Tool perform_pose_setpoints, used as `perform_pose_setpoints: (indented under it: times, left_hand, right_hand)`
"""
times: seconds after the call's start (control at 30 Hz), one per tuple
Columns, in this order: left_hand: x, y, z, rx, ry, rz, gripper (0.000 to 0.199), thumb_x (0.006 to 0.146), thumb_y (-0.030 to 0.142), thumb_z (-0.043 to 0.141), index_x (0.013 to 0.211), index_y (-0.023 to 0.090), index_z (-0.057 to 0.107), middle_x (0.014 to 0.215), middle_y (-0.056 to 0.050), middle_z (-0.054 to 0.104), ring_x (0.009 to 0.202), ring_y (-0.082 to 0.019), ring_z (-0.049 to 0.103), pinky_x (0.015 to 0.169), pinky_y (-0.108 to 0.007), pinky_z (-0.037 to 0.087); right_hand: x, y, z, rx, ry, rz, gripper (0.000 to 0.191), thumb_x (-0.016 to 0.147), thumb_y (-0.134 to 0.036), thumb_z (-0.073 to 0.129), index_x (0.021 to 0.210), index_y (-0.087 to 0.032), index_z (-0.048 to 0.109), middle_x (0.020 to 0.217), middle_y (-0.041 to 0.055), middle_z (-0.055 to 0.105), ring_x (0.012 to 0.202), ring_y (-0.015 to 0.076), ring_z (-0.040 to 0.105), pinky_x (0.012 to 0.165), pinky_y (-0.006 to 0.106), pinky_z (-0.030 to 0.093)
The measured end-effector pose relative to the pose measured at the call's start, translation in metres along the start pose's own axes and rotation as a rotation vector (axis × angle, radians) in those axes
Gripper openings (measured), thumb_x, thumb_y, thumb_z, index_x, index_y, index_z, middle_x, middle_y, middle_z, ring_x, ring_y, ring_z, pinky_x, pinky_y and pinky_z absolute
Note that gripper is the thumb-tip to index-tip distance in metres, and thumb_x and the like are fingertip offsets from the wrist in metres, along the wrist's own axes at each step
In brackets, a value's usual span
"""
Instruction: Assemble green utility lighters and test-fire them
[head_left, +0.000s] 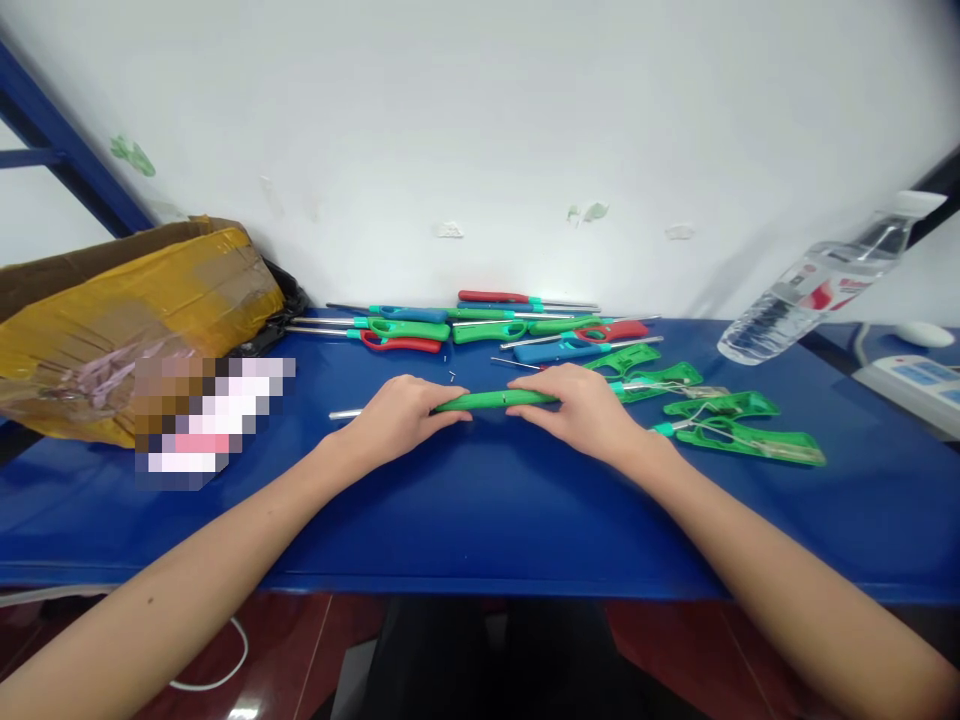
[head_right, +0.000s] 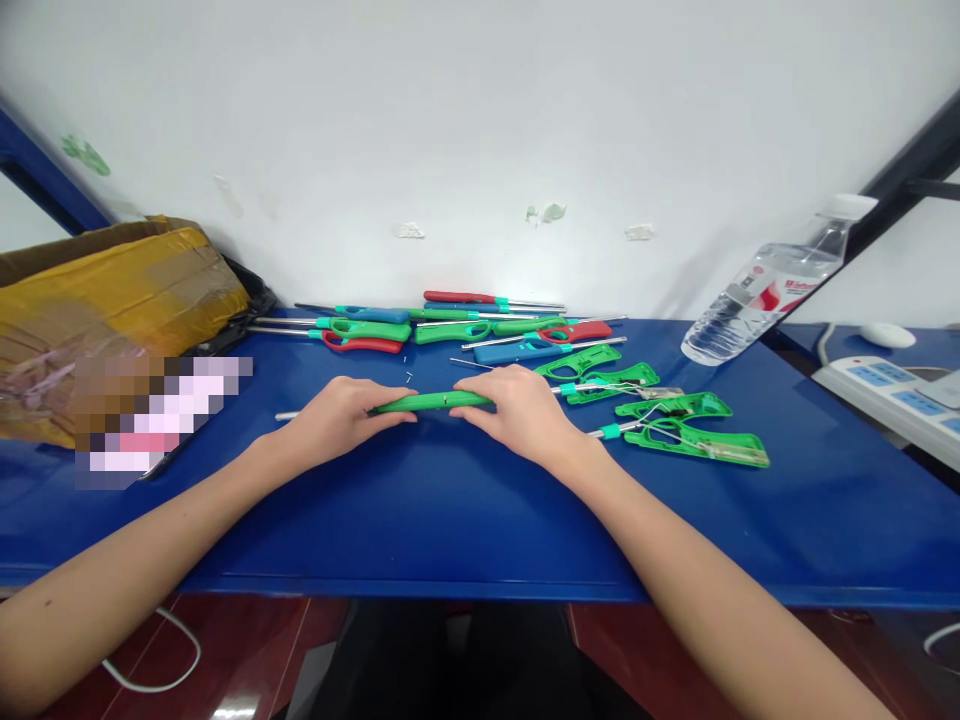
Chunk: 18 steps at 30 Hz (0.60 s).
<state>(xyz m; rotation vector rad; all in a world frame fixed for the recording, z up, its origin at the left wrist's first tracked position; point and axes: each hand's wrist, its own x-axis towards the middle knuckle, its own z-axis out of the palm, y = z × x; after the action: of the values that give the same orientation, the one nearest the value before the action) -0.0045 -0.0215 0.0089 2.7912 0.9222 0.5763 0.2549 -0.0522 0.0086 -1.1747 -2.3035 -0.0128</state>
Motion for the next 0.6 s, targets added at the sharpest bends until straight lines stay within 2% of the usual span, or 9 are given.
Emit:
perform_pose_setpoints:
  times: [0.13,0.27,0.47,0.6]
  left_hand:
    - [0.0,-0.0004,0.0007,0.039,0.004,-0.015,0.024,0.098,0.037,0.053,0.108,0.024,0.07,0.084,-0.001,0.074,0.071,-0.016,0.067,0.065,-0.024,0.044]
    - [-0.0015,-0.006,0.0037,0.159,0.13,0.005,0.027,0.094,0.044,0.059,0.106,0.023,0.072,0.091,-0.004,0.077,0.079,-0.021,0.07,0.068,-0.027,0.047]
    - [-0.0032,-0.007,0.0022,0.207,0.193,0.095,0.032,0.1,0.04,0.047,0.103,0.019,0.07,0.086,-0.006,0.074,0.076,-0.019,0.069,0.069,-0.027,0.05]
    - [-0.0043,-0.0017,0.0007,0.228,0.197,0.158,0.036,0.102,0.04,0.044,0.097,0.015,0.07,0.074,-0.006,0.07,0.069,-0.018,0.065,0.066,-0.028,0.049]
  right_hand:
    - [0.0004,0.0025,-0.0013,0.003,0.002,-0.049,0.013,0.088,-0.032,0.068,0.098,-0.026,0.075,0.089,0.001,0.078,0.079,0.0208,0.069,0.072,0.031,0.048]
    - [0.0,0.0051,-0.0014,-0.009,0.041,-0.058,0.015,0.088,-0.032,0.068,0.099,-0.026,0.076,0.091,0.0016,0.078,0.081,0.0212,0.07,0.074,0.031,0.049]
    - [-0.0022,0.0065,-0.0019,0.006,0.063,-0.006,0.019,0.088,-0.033,0.068,0.103,-0.024,0.075,0.09,0.0034,0.078,0.081,0.0225,0.069,0.076,0.034,0.051]
    - [-0.0023,0.005,-0.0016,0.045,0.117,-0.046,0.021,0.088,-0.031,0.067,0.106,-0.022,0.074,0.096,0.0056,0.077,0.087,0.023,0.07,0.08,0.035,0.053]
